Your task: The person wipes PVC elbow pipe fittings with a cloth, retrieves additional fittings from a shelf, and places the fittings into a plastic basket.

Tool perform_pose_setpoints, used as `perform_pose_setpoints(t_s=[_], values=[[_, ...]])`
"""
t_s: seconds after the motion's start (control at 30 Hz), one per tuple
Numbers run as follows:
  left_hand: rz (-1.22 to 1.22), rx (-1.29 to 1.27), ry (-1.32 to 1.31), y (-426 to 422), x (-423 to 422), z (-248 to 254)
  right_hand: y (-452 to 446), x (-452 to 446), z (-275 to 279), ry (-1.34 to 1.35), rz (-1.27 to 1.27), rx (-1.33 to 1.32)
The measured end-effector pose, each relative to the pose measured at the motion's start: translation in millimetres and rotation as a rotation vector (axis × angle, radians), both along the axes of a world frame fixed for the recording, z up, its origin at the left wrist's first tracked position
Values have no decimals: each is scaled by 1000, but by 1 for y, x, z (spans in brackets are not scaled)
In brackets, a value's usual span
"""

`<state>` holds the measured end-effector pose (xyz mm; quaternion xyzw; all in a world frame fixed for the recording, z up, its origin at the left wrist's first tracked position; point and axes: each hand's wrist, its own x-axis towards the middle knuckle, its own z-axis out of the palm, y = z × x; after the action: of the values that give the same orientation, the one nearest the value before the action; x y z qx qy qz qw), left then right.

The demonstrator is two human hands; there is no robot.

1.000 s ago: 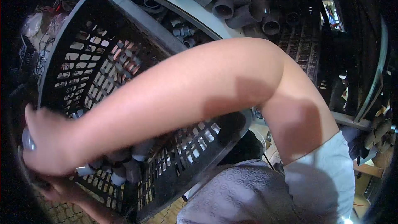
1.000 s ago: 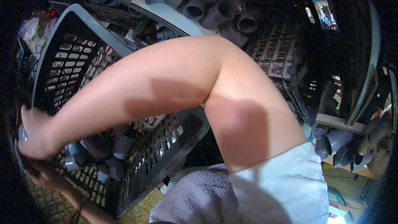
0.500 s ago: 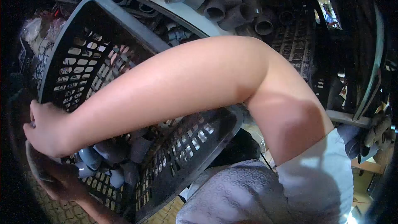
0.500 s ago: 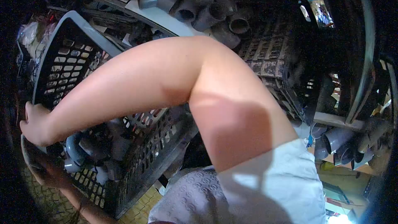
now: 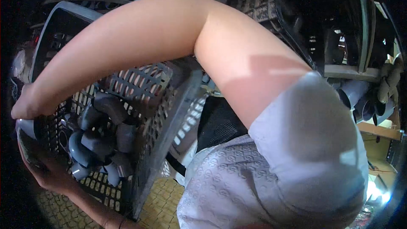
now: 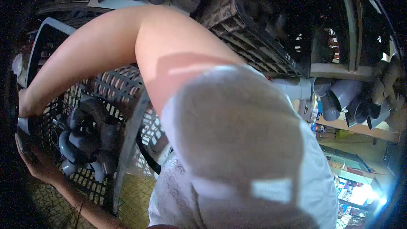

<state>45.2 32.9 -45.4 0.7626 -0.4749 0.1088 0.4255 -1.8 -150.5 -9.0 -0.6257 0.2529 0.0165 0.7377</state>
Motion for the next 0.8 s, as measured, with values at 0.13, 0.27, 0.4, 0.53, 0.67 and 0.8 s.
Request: perform_pose_setpoints(t_s=[0.13, 0.27, 0.4, 0.53, 0.67, 0.8], values=[[-143, -45, -229, -21, -33, 1, -5, 3, 0, -8, 13, -20], [-99, 13, -35, -21, -29, 12, -9, -6, 2, -33, -30, 8], [-45, -67, 21, -10, -30, 2, -3, -27, -1, -42, -169, 43], [-52, -92, -165, -18, -30, -7, -11, 16, -52, -80, 12, -325], [-25, 32, -236, -13, 5, -22, -28, 68, -81, -185, 433, -1294], [-154, -5, -176, -10, 5, -29, -32, 91, -104, -220, 662, -1652]])
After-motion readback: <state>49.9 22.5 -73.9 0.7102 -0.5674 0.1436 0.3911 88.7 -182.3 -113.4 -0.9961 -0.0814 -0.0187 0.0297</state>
